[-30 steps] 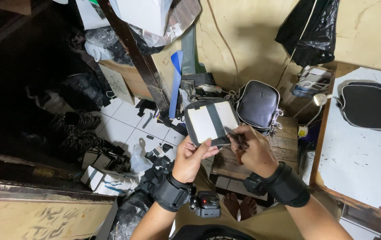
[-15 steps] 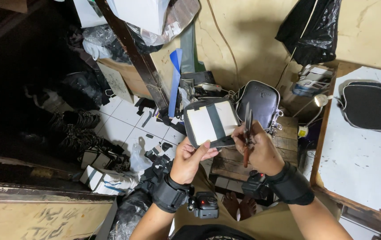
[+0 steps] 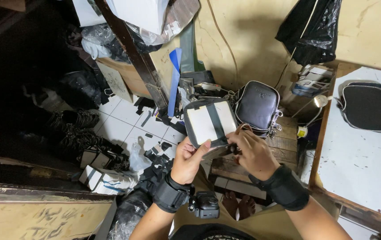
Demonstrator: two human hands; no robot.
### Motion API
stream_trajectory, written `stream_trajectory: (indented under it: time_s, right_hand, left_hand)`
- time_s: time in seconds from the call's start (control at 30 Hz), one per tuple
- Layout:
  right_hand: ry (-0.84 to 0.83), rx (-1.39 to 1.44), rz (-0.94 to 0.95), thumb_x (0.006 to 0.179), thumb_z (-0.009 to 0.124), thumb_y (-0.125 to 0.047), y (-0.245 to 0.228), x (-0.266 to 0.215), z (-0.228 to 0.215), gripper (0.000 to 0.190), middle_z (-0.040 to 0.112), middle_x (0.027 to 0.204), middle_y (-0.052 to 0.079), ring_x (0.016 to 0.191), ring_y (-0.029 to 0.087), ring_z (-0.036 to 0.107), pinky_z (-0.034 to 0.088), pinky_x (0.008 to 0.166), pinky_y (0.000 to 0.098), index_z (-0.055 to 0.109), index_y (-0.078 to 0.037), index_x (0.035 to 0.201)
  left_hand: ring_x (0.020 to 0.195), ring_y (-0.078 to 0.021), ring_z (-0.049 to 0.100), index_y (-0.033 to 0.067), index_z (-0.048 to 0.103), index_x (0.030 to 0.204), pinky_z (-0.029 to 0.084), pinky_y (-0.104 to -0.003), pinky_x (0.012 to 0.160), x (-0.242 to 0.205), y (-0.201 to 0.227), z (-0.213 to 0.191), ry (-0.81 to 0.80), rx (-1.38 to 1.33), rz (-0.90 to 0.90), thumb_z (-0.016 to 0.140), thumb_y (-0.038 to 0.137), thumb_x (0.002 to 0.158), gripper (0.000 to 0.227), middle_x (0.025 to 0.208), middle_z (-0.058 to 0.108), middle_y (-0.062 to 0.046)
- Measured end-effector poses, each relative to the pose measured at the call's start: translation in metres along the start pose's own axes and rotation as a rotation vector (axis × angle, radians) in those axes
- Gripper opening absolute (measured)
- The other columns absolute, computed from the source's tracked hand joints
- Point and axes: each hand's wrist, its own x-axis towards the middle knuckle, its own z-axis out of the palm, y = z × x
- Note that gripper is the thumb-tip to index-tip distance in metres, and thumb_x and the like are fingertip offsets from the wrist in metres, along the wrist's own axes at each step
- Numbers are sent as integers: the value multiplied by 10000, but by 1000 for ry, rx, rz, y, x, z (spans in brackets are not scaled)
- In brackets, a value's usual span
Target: Trimming excess material and threads from small leather pouches using scissors
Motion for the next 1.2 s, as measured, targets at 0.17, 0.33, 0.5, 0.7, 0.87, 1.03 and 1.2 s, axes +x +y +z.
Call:
stream_trajectory:
  time_s: [0.17, 0.33, 0.5, 0.7, 0.87, 1.03, 1.2]
  right_hand:
    - [101, 27, 62, 740, 779, -2, 14, -12, 15, 375, 721, 959, 34, 814, 270, 711, 608, 733, 362, 647, -148, 1059]
    - [218, 310, 256, 779, 826, 15, -6, 13, -16, 338, 769, 917, 83, 703, 223, 722, 606, 606, 313, 628, -101, 1028]
    - [206, 370, 387, 832, 812, -28, -13, 19, -25, 274, 802, 941, 64, 734, 209, 761, 597, 649, 299, 632, -102, 1025]
    - [82, 317, 282, 754, 811, 5, -21, 25, -34, 376, 760, 834, 94, 661, 246, 729, 631, 662, 386, 678, -65, 1099]
    - [53, 262, 219, 735, 822, 2, -24, 26, -29, 421, 745, 866, 86, 731, 335, 736, 610, 644, 418, 706, -114, 1123]
    - [-23, 93, 116, 693, 841, -25, -11, 14, -11, 501, 729, 883, 81, 802, 333, 728, 614, 689, 425, 674, -156, 1146]
    - [-66, 175, 168, 725, 828, -34, -12, 14, -12, 482, 727, 885, 70, 827, 316, 733, 612, 704, 444, 650, -163, 1154]
  left_hand:
    - [918, -334, 744, -69, 680, 1093, 647, -494, 797, -5, 14, 11, 22, -43, -40, 715, 8, 918, 194, 1037, 767, -261]
    - [901, -387, 743, -104, 657, 1066, 645, -526, 772, -4, 10, 9, 24, -86, -74, 711, -5, 916, 188, 1010, 754, -309]
    - [897, -400, 740, -102, 669, 1084, 644, -528, 778, -3, 9, 10, 30, -88, -86, 723, -8, 903, 211, 1004, 756, -303]
    - [908, -382, 739, -93, 680, 1107, 647, -518, 783, -4, 14, 18, 9, -66, -84, 725, -6, 903, 226, 1015, 756, -293]
    - [913, -359, 738, -86, 686, 1124, 648, -503, 776, -4, 7, 13, 2, -30, -71, 719, 3, 917, 228, 1027, 757, -283]
    - [881, -302, 748, -50, 711, 1125, 657, -442, 758, -1, 11, 12, -6, 10, -20, 729, 24, 916, 222, 1034, 759, -270]
    - [909, -367, 742, -85, 700, 1119, 659, -499, 780, -4, 1, 7, -51, -28, -12, 721, -30, 898, 229, 1039, 732, -323]
